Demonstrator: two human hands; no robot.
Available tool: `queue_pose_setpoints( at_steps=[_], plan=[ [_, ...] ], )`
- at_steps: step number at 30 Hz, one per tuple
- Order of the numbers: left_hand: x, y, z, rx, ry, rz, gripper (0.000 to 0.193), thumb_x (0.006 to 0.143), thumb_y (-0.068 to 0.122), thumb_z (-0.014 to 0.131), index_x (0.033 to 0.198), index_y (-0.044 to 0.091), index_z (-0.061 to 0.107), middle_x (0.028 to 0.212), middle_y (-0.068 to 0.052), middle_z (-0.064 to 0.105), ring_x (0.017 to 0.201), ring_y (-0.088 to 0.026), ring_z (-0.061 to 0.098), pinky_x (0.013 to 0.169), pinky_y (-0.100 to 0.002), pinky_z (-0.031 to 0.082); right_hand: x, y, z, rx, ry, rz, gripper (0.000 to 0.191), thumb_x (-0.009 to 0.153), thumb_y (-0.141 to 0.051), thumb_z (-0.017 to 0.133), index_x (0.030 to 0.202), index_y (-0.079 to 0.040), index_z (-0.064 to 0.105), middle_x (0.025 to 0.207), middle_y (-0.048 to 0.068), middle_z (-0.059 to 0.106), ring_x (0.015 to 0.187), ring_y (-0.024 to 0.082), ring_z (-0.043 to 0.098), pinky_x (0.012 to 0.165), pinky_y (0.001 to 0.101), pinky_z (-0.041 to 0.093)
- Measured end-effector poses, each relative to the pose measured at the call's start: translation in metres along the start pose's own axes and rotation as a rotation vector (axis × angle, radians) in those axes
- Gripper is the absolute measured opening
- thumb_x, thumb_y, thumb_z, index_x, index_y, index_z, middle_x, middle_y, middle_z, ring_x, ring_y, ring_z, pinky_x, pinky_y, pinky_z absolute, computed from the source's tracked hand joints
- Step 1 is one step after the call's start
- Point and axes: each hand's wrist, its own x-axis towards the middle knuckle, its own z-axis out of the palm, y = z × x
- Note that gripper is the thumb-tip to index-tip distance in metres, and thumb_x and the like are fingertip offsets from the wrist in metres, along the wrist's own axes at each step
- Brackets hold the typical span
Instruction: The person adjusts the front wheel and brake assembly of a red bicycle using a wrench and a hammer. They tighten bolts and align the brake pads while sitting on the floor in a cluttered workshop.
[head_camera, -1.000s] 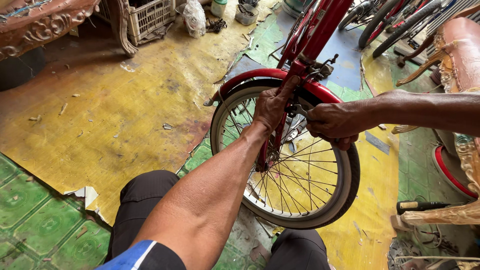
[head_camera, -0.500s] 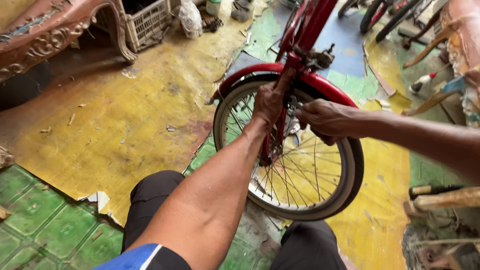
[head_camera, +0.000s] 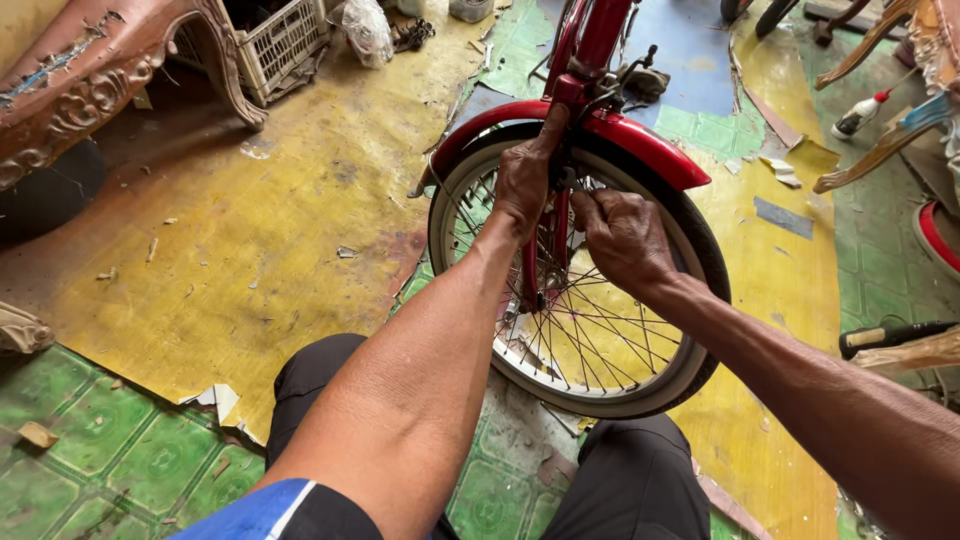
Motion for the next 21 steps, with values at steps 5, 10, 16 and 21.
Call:
queue_pose_setpoints(
  at_steps=[5, 10, 16, 21],
  plan=[
    [0.002, 0.001, 0.003, 0.05, 0.019, -0.05, 0.067, 0.092, 0.067, 0.059, 0.094, 0.005, 0.083, 0.078, -0.006, 0.07, 0.071, -0.013, 0.058, 0.062, -0.036, 0.049, -0.005, 0.003, 0.002, -0.014, 0.077, -0.087, 0.032, 0.105, -0.025, 0.058, 0.091, -0.002, 0.075, 0.076, 0.015, 0.073, 0.061, 0.025, 0.068, 0.058, 0.0427, 0.05],
    [0.005, -0.004, 0.006, 0.064, 0.015, 0.0, 0.064, 0.091, 0.065, 0.056, 0.103, 0.008, 0.081, 0.084, -0.003, 0.076, 0.076, -0.01, 0.065, 0.067, -0.032, 0.054, -0.007, 0.007, 0.003, -0.005, 0.12, -0.111, 0.032, 0.105, -0.025, 0.059, 0.09, -0.001, 0.075, 0.073, 0.014, 0.072, 0.059, 0.024, 0.066, 0.057, 0.0431, 0.049],
    [0.015, -0.025, 0.006, 0.207, 0.05, 0.206, 0.071, 0.097, 0.069, 0.044, 0.117, 0.01, 0.077, 0.085, 0.001, 0.071, 0.076, -0.008, 0.06, 0.067, -0.03, 0.052, -0.01, 0.017, 0.017, 0.01, 0.131, -0.003, 0.043, 0.109, -0.028, 0.058, 0.076, -0.003, 0.069, 0.059, 0.012, 0.062, 0.045, 0.022, 0.049, 0.044, 0.0443, 0.036],
    [0.012, -0.027, 0.006, -0.018, 0.043, -0.085, 0.071, 0.092, 0.069, 0.063, 0.093, -0.001, 0.078, 0.075, -0.003, 0.065, 0.068, -0.014, 0.057, 0.06, -0.034, 0.046, -0.012, 0.022, 0.034, 0.054, 0.213, -0.029, 0.044, 0.109, -0.026, 0.058, 0.074, -0.002, 0.065, 0.056, 0.01, 0.06, 0.042, 0.018, 0.048, 0.039, 0.0378, 0.033]
  ],
)
